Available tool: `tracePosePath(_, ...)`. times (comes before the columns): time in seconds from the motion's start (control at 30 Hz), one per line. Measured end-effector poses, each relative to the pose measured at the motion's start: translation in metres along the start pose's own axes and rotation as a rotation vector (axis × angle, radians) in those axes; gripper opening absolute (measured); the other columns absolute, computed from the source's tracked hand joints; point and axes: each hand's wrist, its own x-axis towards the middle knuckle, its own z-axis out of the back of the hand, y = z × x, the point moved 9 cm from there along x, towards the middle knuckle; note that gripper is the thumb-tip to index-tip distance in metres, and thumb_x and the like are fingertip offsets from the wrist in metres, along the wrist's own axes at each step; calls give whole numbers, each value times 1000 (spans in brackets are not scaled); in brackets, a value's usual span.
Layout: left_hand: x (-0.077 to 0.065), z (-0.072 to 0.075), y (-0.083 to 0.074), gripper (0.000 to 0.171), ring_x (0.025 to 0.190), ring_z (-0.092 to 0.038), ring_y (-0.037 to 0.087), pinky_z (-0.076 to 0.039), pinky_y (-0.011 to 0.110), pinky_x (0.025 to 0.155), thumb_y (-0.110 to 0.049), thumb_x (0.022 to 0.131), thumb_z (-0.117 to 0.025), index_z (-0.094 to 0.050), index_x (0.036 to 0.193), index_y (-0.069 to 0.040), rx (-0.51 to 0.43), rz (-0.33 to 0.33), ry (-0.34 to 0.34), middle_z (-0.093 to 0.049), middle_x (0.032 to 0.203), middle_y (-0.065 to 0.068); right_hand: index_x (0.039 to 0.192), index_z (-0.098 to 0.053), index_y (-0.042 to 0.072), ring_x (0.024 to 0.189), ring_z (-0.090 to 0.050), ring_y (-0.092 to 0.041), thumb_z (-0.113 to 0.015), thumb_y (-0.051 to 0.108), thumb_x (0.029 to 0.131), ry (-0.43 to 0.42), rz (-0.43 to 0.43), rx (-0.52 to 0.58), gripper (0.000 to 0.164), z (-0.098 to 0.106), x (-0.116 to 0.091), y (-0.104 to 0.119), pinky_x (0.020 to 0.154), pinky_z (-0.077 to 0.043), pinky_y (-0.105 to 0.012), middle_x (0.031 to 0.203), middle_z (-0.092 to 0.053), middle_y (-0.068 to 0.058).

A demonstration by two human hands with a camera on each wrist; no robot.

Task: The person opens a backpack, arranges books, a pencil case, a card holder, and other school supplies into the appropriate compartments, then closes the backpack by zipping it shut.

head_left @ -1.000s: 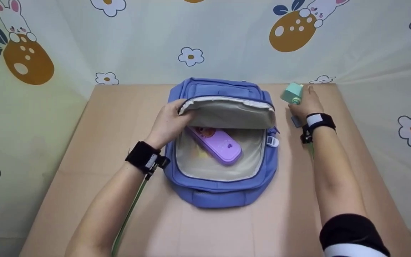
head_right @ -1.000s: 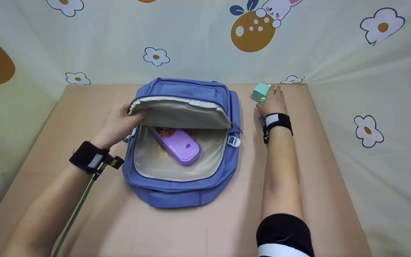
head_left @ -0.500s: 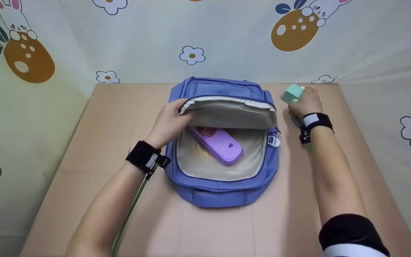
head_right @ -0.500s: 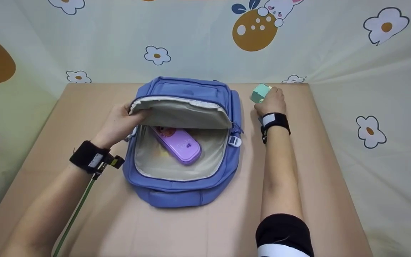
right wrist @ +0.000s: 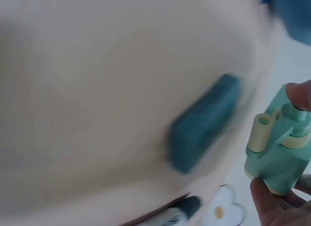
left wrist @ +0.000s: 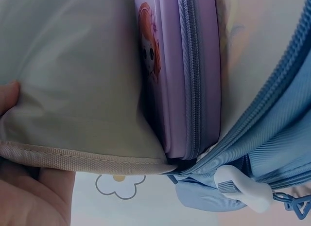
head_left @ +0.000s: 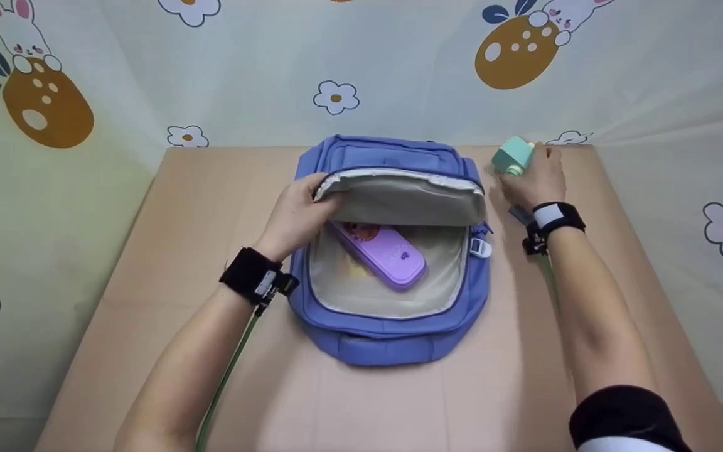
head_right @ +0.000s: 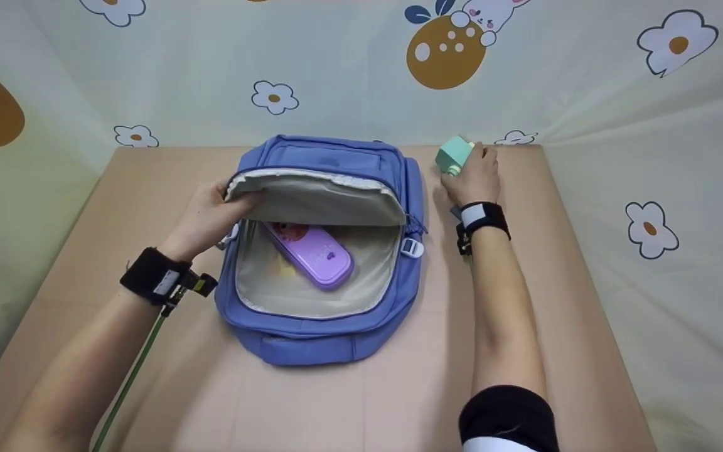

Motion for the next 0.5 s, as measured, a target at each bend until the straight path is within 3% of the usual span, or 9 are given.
tracePosePath(0.17, 0, 2, -1, 16, 91, -63, 16, -52, 33, 86, -15, 95, -70, -74, 108, -6, -14, -3, -4, -72, 101, 4, 161, -22, 4, 132, -45, -40, -78, 47, 85, -118, 77, 153, 104, 37, -23, 25, 106, -43, -55, 152, -33, -26)
tracePosePath(0.3, 1, 2, -3, 15, 89, -62, 15, -52, 32, 84, -16, 95, -70, -74, 107, -7, 1, -9, -6, -72, 99, 3, 160, -28, 11, 133, -46, -30, -81, 47, 84, -193, 145, 303, 99, 73, -60, 47, 105, -46, -46, 152, -39, -16)
tracePosePath(0.43, 4, 1, -4, 13, 85, -59, 14, -50, 31, 81, -17, 95, -69, -74, 104, -8, 14, -15, -9, -68, 93, 1, 160, -29, 16, 133, -48, -27, -84, 32, 85, -168, 250, 398, 95, 104, -112, 78, 107, -45, -38, 153, -39, -11)
tracePosePath(0.5, 5, 2, -5, 12, 82, -56, 14, -48, 30, 78, -18, 95, -69, -73, 102, -8, 20, -15, -14, -64, 88, 1, 157, -34, 12, 128, -50, -28, -86, 16, 82, -137, 390, 442, 92, 116, -142, 103, 102, -49, -34, 149, -42, -13)
